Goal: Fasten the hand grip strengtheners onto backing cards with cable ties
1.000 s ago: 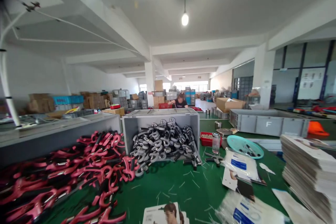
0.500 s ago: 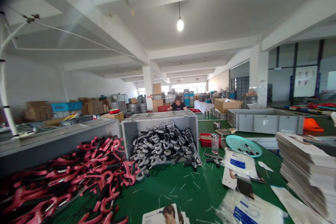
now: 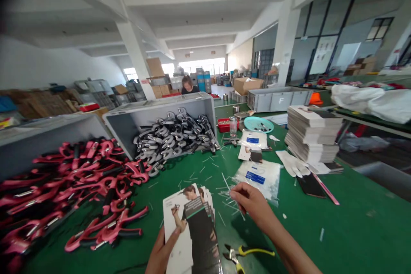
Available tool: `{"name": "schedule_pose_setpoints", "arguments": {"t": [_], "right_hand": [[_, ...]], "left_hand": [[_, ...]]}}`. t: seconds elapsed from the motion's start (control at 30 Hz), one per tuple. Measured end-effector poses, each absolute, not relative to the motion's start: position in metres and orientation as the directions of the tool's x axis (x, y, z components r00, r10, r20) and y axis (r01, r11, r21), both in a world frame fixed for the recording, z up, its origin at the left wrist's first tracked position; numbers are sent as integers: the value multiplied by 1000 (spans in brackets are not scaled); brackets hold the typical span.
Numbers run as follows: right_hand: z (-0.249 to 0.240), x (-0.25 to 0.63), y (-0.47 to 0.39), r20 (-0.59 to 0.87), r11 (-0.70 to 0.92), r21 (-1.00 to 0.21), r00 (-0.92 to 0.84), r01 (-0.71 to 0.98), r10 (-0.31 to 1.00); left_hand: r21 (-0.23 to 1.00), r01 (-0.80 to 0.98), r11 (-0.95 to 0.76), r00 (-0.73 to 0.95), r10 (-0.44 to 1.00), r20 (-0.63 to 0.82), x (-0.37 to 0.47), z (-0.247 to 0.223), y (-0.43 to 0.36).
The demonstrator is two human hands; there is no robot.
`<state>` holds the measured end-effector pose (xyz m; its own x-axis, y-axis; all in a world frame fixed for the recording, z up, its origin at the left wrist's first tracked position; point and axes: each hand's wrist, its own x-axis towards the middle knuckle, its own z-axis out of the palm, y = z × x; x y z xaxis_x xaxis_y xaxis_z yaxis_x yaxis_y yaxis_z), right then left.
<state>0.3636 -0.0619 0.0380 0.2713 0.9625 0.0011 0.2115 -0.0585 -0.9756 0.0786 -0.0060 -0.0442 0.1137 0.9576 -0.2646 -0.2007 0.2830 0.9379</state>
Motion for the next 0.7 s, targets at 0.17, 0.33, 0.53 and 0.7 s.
{"name": "schedule_pose_setpoints", "arguments": {"t": [0.17, 0.33, 0.53, 0.7], "right_hand": [[50, 338, -73, -57, -86, -985, 182, 153, 982], [55, 328, -71, -88, -97, -987, 70, 125, 994], [63, 299, -55, -27, -30, -940, 14, 341, 1000], [75, 264, -58, 50, 163, -709, -182, 686, 982]], "left_hand": [[985, 66, 160, 11, 987, -161, 55, -30, -4], [931, -110, 347, 41, 938, -345, 31, -14, -10], [972, 120, 200, 149, 965, -217, 32, -16, -8], [716, 473, -513, 233, 857, 460, 38, 27, -24]]}}
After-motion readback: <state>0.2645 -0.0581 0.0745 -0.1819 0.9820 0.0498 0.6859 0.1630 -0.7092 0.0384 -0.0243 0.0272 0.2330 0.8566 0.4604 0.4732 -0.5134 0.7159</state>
